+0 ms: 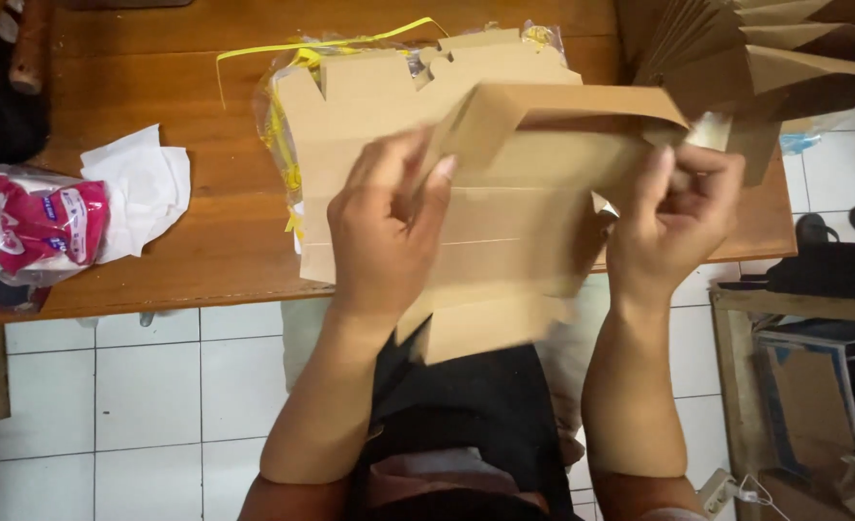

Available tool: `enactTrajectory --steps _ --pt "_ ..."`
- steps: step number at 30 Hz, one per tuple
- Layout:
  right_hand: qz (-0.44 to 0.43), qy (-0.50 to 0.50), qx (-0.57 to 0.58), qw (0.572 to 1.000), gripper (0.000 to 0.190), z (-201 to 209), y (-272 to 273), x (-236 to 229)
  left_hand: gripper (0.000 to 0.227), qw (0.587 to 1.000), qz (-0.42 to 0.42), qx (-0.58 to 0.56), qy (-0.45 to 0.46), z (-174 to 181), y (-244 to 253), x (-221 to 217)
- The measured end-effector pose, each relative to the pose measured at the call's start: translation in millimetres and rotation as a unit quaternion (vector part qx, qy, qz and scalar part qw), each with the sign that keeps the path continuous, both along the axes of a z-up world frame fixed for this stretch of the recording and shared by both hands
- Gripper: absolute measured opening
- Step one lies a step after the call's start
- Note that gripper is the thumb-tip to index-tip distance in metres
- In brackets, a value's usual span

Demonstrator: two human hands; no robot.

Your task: The person folds a flat cardboard box blank along pre-scored lines, tucks tabs into slots, and forms a rectangular box. The finished box is placed on a stack of similar boxes on the table.

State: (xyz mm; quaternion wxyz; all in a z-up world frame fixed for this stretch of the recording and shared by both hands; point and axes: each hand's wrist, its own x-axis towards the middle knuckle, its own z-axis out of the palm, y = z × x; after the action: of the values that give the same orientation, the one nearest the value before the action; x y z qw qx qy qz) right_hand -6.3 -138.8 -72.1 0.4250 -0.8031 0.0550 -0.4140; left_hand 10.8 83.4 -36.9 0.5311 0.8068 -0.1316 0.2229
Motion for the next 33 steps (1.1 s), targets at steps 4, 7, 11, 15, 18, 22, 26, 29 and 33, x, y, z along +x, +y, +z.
enactTrajectory --steps 4,7,11,15,18,22,26,29,33 --pt "0.001 -0.010 -0.120 0.993 0.011 12 -3 17 0.016 0.998 0.002 -0.049 -0.042 5 -5 -5" --pt "0.042 0.049 -0.122 0.990 0.012 25 -1 28 0.016 0.996 0.012 -0.085 -0.025 5 -7 -7" --pt "0.048 -0.010 -0.200 0.979 0.022 55 32 17 0.017 0.981 0.094 -0.170 0.006 -7 -9 -3" --pt "0.060 -0.128 -0.184 0.973 0.017 59 71 -11 0.023 0.961 0.163 -0.222 -0.014 -19 -21 -1" --pt "0.276 0.006 0.060 0.959 0.042 59 95 -19 0.016 0.962 0.065 -0.251 -0.089 -18 -28 -6" --pt "0.194 -0.054 -0.072 0.977 0.014 54 94 -1 0.026 0.969 0.038 -0.147 -0.196 -12 -22 -6" --pt "0.180 -0.128 -0.118 0.968 0.015 37 89 16 0.012 0.961 0.039 -0.200 -0.189 -14 -25 0" --pt "0.217 -0.110 -0.056 0.968 0.011 27 88 18 0.007 0.958 0.048 -0.225 -0.170 -21 -28 6" --pt "0.240 -0.033 0.172 0.955 0.011 -7 83 14 0.007 0.947 -0.040 -0.315 -0.053 -29 -31 9"
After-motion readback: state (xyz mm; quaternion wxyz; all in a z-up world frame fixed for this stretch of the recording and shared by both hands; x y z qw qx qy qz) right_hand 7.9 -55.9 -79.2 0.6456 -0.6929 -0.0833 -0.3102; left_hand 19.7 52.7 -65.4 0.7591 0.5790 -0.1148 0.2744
